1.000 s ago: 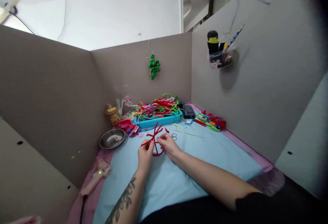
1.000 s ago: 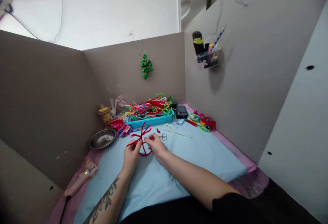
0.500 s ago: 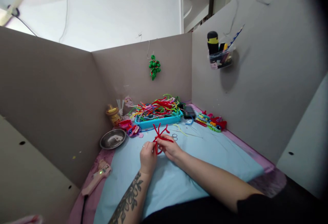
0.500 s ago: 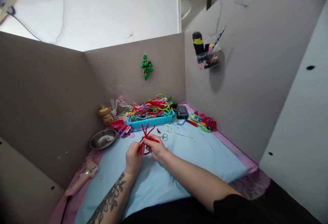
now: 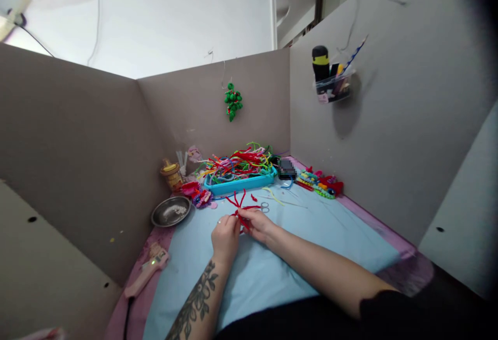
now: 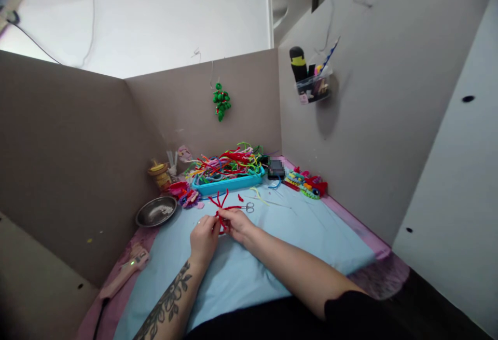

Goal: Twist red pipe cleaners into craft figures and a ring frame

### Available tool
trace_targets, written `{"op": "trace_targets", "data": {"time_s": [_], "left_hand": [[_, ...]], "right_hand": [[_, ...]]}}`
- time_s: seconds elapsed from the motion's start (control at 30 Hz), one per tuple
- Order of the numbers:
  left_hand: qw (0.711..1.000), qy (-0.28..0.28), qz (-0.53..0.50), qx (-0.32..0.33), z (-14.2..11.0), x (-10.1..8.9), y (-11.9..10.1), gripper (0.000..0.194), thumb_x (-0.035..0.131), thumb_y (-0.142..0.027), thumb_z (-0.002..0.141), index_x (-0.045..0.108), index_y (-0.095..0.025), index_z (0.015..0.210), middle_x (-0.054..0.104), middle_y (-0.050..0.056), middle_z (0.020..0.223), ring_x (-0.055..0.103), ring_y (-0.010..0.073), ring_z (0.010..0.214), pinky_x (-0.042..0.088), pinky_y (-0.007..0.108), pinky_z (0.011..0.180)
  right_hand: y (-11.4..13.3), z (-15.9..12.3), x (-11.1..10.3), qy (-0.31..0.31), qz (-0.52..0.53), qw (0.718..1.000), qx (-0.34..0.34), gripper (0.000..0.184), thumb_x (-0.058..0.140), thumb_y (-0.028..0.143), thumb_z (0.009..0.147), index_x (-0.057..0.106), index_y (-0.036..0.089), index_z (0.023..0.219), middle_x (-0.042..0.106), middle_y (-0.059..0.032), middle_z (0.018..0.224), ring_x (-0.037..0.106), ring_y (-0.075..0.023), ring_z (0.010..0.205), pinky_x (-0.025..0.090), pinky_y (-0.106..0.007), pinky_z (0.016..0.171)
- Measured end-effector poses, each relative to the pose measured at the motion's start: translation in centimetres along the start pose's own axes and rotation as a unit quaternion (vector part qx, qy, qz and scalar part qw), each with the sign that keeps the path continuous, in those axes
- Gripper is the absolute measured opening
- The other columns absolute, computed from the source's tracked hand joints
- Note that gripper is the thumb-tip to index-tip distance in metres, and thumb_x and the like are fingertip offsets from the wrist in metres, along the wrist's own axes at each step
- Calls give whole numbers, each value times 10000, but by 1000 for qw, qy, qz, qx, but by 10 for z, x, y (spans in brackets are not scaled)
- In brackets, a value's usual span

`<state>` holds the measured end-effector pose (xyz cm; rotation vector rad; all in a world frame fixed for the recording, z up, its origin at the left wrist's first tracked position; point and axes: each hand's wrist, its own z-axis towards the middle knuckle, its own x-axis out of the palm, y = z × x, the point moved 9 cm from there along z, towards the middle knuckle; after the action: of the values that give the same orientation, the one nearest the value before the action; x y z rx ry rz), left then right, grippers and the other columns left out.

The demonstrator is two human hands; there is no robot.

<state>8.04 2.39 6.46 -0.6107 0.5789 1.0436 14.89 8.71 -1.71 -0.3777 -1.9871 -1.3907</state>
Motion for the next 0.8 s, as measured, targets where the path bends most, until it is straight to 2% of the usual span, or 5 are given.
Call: {"op": "trace_targets", "data": {"time_s": [0.13, 0.33, 0.57, 0.8], "left_hand": [[1000, 8, 13, -2, 0, 2, -1, 208, 442, -233, 863, 545, -200, 686, 561, 20, 678, 515, 148, 674, 345, 242, 611], [999, 40, -1, -10, 1, 11, -1, 206, 426, -212, 861, 526, -197, 682, 567, 24, 689, 518, 147, 677, 347, 241, 616], [997, 68, -33, -20, 0, 20, 2, 199, 410, -192, 850, 514, -197, 681, 570, 24, 704, 517, 145, 667, 347, 243, 611], [996, 78, -44, -21, -1, 20, 1, 189, 414, -191, 840, 517, -196, 681, 577, 29, 700, 518, 150, 652, 344, 250, 601]], "right_hand": [[4, -2, 1, -15, 26, 999, -19, 195, 735, 209, 599, 549, 152, 587, 548, 43, 440, 476, -85, 393, 329, -202, 381], [3, 6, -15, -70, 34, 996, -39, 185, 748, 162, 552, 566, 131, 560, 575, 23, 456, 491, -80, 420, 354, -192, 415], [3, 11, -25, -96, 8, 993, -66, 240, 752, 180, 527, 520, 135, 487, 482, 53, 366, 368, -45, 345, 254, -178, 356], [5, 8, -24, -91, -11, 994, -61, 251, 736, 180, 551, 504, 144, 462, 469, 49, 356, 367, -50, 341, 235, -187, 349]]}}
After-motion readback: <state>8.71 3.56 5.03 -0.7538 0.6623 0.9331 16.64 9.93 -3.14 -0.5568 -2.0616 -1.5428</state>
